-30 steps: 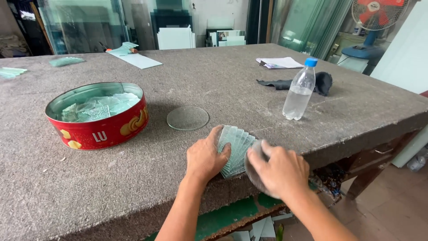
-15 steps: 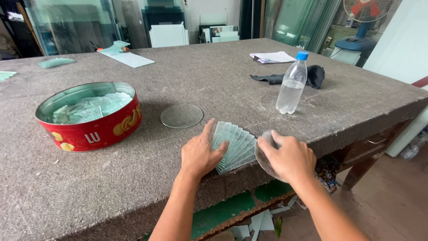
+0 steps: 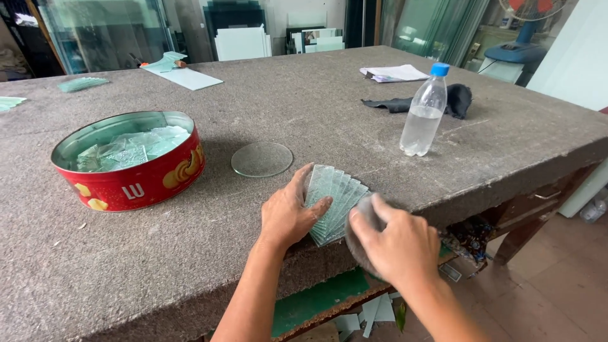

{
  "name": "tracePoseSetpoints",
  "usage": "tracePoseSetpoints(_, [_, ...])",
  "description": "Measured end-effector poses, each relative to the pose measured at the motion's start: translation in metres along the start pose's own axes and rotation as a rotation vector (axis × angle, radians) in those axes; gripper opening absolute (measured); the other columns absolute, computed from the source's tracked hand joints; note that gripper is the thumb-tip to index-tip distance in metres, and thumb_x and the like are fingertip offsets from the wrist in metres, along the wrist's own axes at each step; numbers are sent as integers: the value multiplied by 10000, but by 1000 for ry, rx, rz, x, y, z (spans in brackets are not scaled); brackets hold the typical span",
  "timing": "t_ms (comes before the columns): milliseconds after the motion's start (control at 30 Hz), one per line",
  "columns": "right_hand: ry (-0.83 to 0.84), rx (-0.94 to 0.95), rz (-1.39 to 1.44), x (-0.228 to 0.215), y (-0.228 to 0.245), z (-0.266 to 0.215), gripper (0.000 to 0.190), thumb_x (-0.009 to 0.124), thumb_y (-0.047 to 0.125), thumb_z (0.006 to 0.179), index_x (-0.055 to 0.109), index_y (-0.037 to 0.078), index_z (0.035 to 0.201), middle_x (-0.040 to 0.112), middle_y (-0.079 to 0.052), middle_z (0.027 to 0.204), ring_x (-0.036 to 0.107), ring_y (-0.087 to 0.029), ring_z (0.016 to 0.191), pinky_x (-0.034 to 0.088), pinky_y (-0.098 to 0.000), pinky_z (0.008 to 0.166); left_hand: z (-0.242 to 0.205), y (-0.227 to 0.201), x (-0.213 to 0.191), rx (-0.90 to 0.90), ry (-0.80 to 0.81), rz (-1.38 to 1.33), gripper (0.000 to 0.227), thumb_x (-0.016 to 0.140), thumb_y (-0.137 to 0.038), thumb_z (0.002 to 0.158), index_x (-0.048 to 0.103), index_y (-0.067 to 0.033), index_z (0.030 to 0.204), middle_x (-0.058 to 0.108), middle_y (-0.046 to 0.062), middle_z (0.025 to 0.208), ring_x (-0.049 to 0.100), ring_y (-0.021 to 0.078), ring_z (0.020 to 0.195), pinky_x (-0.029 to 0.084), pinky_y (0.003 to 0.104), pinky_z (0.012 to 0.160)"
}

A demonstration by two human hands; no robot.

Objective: The person uses a handheld grinding tool to smooth the edges of small glass pieces on a workbench. They hold the glass with one hand and move the tool along the edges, occasionally repositioning the pieces. A water bottle is used to wet the glass during the process.

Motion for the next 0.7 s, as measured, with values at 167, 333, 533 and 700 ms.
tracePoseSetpoints(167, [108, 256, -22, -11, 13, -6, 861, 412, 762, 1005, 520, 231, 1674, 894, -113, 928, 874, -325, 886, 715, -444, 812, -1, -2, -2, -4, 9, -3, 833, 659, -638, 932, 454, -373, 1694, 783, 20, 1096, 760, 294, 1116, 555, 493, 881])
tracePoseSetpoints(333, [99, 179, -34, -8, 10, -6, 824, 402, 725, 1056, 559, 143, 1619, 751, -16, 622, 667, -162, 437, 505, -265, 353, -6, -4, -2, -22, 17, -13, 788, 672, -622, 935, 483, -379, 1661, 794, 23, 1103, 766, 300, 1127, 553, 508, 892])
tracePoseSetpoints(533, [102, 224, -33, -16, 18, -15, 872, 440, 805, 917, 608, 307, 1614, 884, -177, 1000, 851, -409, 1010, 672, -538, 860, -5, -7, -6, -42, 24, 3, 773, 669, -623, 933, 485, -399, 1649, 808, 36, 1162, 751, 322, 1189, 547, 524, 962])
tracePoseSetpoints(700, [134, 341, 107, -29, 20, 2, 877, 539, 812, 911, 720, 214, 1526, 788, -342, 1311, 705, -515, 1349, 552, -600, 1121, -11, -12, -11, -42, -11, -138, 740, 794, -437, 917, 593, -282, 1613, 709, 143, 873, 764, 488, 1043, 562, 607, 1003])
Point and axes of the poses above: each hand's wrist, its own z-axis towards the middle knuckle, its own x-axis out of the palm, y = z × x, the point moved 2 cm from there along z, towards the middle knuckle
